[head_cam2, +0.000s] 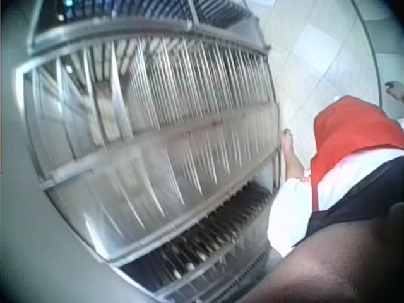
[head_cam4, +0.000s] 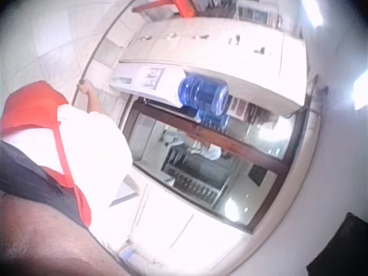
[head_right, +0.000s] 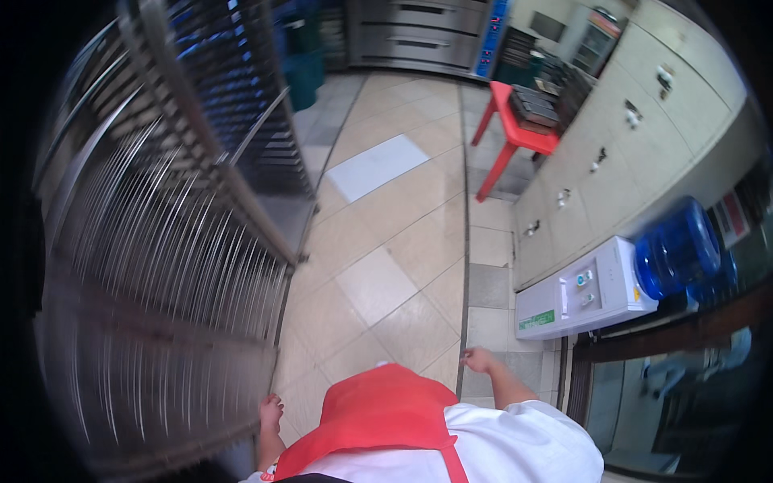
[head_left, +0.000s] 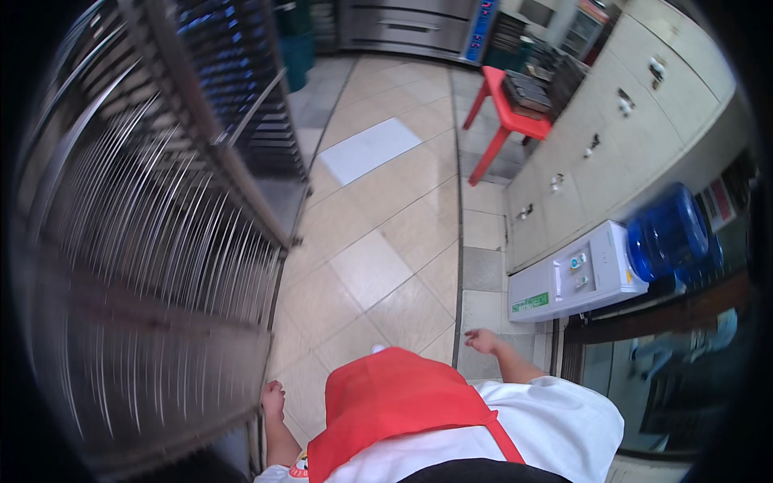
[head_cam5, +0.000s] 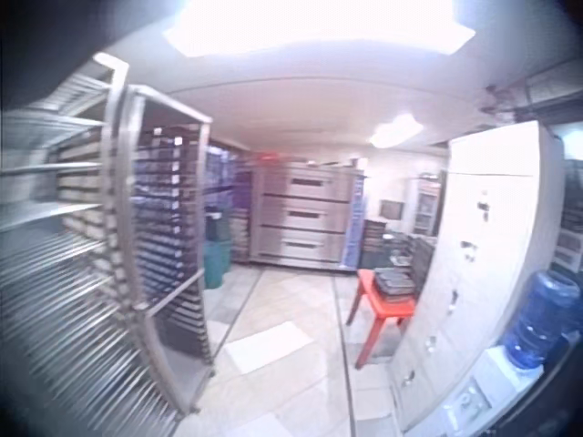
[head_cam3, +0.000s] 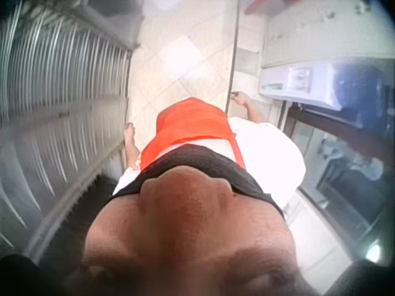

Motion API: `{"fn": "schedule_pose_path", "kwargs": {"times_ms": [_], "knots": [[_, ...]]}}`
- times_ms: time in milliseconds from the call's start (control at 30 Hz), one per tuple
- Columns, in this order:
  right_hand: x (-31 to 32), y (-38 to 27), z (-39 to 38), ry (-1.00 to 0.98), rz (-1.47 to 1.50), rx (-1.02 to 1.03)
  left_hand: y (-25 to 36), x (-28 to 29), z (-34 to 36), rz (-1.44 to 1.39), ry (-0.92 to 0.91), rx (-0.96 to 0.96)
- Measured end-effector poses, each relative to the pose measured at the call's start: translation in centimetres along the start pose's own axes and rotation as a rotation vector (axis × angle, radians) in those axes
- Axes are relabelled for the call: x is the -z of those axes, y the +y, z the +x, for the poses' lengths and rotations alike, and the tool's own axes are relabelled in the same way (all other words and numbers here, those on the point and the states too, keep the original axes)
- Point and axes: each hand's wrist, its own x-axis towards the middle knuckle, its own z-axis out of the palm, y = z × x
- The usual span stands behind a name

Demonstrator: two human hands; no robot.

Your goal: The person moves empty baking trays and trays filled with dough into a proofer, then shapes dough pieces by hand on a stainless steel table and spreads a dark filling onto them using a scraper.

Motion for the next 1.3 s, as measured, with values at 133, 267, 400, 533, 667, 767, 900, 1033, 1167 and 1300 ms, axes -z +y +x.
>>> {"fn": "schedule_pose_path", "kwargs": {"times_ms": [133, 267, 400, 533, 667, 767, 900, 1033, 1167, 1300], "knots": [[15.1, -5.0, 5.3, 0.314, 0.064, 0.144, 12.1, -11.7, 5.8, 0.122, -0.176, -0.04], [27.3, -11.2, 13.8, 0.515, 0.216, 0.188, 20.2, -18.1, 16.0, 0.42, -0.232, -0.057], [33.4, -8.5, 23.1, 0.536, 0.22, 0.05, 30.4, -26.8, 26.3, 0.706, -0.244, 0.009], [35.3, -7.5, 27.2, 0.341, 0.542, -0.133, 43.1, -40.4, 34.6, 1.196, -0.389, -0.172], [34.4, -9.8, 28.3, 0.368, 0.926, -0.335, 63.8, -59.4, 37.7, 1.216, -0.586, -0.9], [40.4, -12.5, 34.9, 0.339, 0.991, -0.431, 81.1, -75.2, 35.6, 0.679, -0.585, -0.774], [52.9, -15.5, 47.4, 0.313, 0.998, -0.425, 96.8, -90.1, 36.3, 0.549, -0.629, -0.82], [69.8, -18.8, 60.8, 0.291, 0.91, -0.315, 103.3, -98.3, 43.7, 0.869, -0.614, -0.817], [91.0, -25.0, 71.6, 0.314, 0.766, -0.162, 105.9, -99.6, 52.3, 1.122, -0.547, -0.721], [115.4, -33.4, 84.1, 0.639, 0.691, 0.31, 107.5, -99.5, 58.3, 1.444, -0.338, -1.068]]}}
